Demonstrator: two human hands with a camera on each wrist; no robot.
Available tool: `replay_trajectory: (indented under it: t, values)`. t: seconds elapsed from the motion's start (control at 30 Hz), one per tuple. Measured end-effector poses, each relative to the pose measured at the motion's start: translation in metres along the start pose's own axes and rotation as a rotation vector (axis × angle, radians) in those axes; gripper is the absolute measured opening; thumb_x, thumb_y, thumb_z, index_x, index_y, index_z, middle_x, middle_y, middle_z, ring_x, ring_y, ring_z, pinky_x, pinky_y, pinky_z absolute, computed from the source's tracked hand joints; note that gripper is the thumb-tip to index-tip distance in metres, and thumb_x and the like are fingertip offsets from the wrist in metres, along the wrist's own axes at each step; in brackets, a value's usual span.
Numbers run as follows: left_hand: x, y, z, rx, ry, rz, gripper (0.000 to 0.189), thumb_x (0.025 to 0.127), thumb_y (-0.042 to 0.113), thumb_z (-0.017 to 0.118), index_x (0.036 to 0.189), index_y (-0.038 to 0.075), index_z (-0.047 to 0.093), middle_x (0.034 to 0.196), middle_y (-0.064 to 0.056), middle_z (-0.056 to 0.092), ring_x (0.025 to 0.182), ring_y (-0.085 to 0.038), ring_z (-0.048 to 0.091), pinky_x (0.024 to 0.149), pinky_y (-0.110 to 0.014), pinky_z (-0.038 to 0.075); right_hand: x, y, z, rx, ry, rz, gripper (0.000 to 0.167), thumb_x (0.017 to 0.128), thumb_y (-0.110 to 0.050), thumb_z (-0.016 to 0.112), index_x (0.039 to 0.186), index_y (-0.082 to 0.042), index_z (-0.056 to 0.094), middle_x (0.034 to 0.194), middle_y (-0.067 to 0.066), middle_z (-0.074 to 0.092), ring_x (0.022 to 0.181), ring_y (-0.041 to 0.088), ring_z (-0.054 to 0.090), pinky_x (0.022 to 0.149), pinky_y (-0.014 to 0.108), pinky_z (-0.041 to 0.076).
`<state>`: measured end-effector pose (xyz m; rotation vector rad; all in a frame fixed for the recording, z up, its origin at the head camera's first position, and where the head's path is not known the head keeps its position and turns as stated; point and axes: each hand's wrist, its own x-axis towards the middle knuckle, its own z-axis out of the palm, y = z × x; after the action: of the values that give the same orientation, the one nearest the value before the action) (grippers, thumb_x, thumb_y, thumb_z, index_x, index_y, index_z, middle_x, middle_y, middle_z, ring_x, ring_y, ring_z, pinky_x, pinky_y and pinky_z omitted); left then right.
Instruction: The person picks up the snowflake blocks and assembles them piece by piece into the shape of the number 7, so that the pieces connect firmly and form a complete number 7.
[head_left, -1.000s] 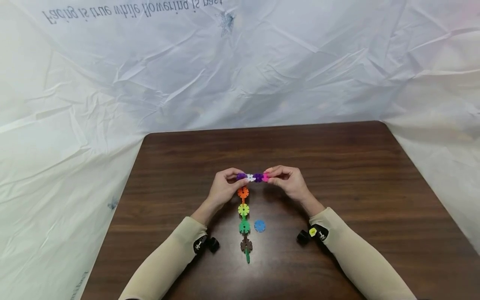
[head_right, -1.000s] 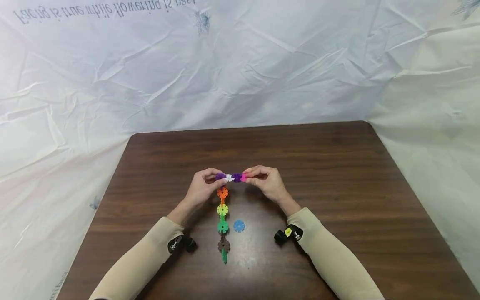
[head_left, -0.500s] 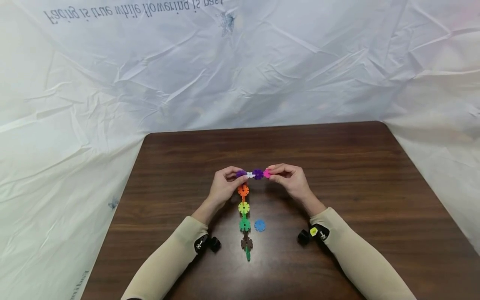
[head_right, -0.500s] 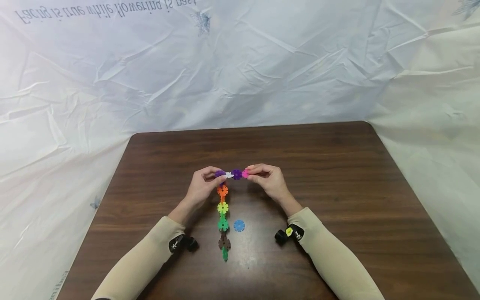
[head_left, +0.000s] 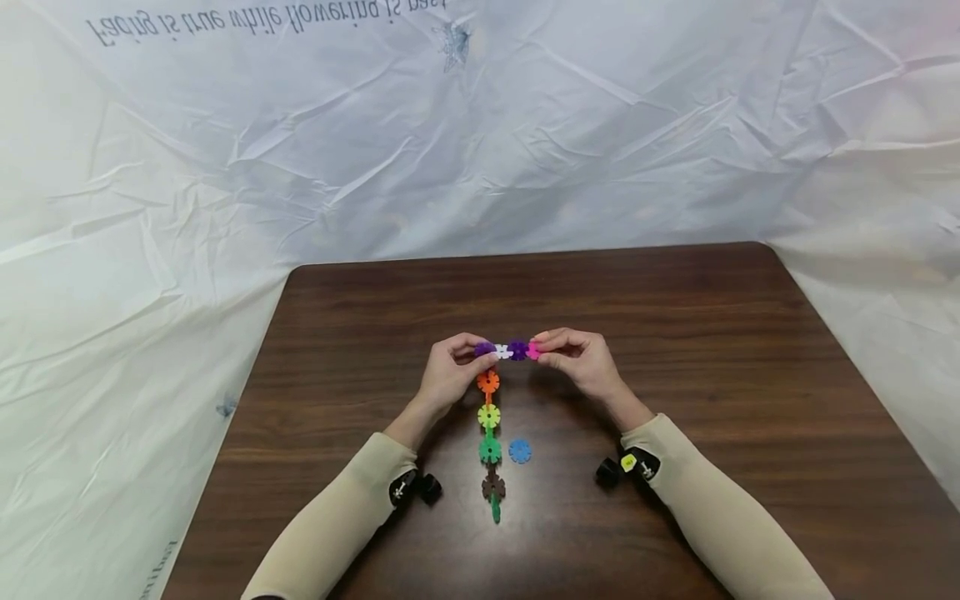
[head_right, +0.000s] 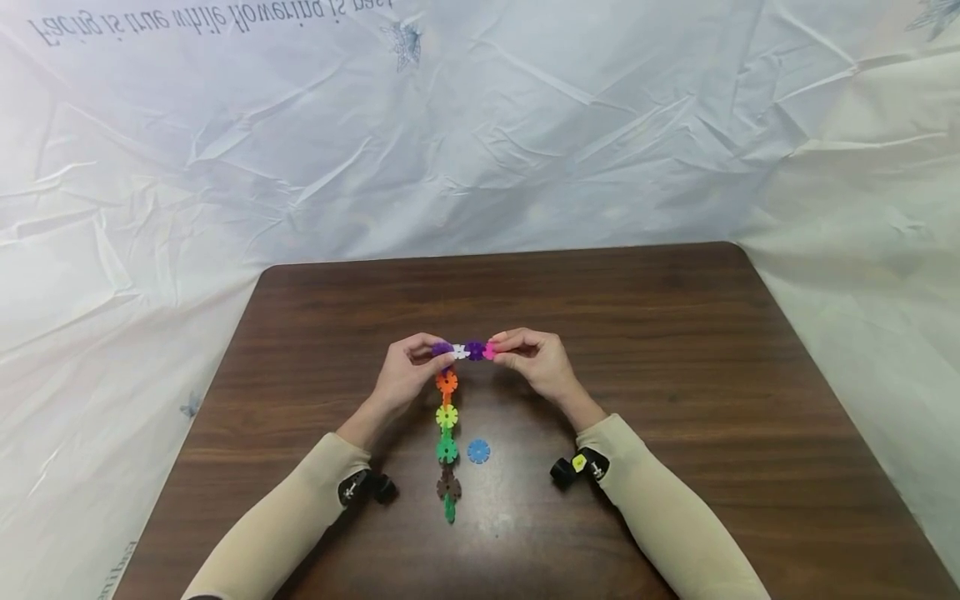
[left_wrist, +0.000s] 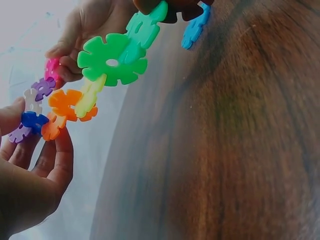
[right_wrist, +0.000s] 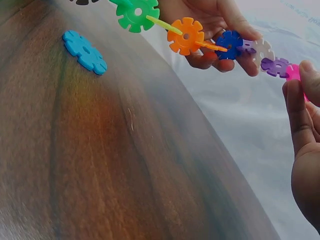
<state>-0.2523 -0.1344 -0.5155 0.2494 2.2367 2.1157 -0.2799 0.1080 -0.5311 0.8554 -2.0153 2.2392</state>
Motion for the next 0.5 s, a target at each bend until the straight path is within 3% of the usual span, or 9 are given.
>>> replay_trajectory:
  t: [0.27,0.5]
  values:
    - [-0.0007,0.0015,0.0024,-0.008,0.01,-0.01,0.015,0.085,0.004,0.075,0.098,-0.001,0.068,0.088,-0.01,0.073,0.071,-0.014,0.068,0.065,-0.027,0.057,0.0013,-0.0013,-0.0006,0.008,-0.014,0.011,0.023,0.081,0.0,0.076,0.09,0.019,0.065,0.101,-0.001,0.073,0.099,0.014,0.069,0.078,0.026,0.057]
    - [0.0004,0.002,0.0026,0.004,0.002,0.007,0.016,0.085,0.005,0.075,0.098,-0.001,0.069,0.089,-0.011,0.073,0.07,-0.014,0.068,0.065,-0.028,0.057,0.0019,-0.0004,-0.0004,0.051,-0.015,-0.013,0.017,0.081,0.008,0.073,0.088,0.021,0.064,0.1,0.003,0.073,0.099,0.015,0.069,0.077,0.026,0.057]
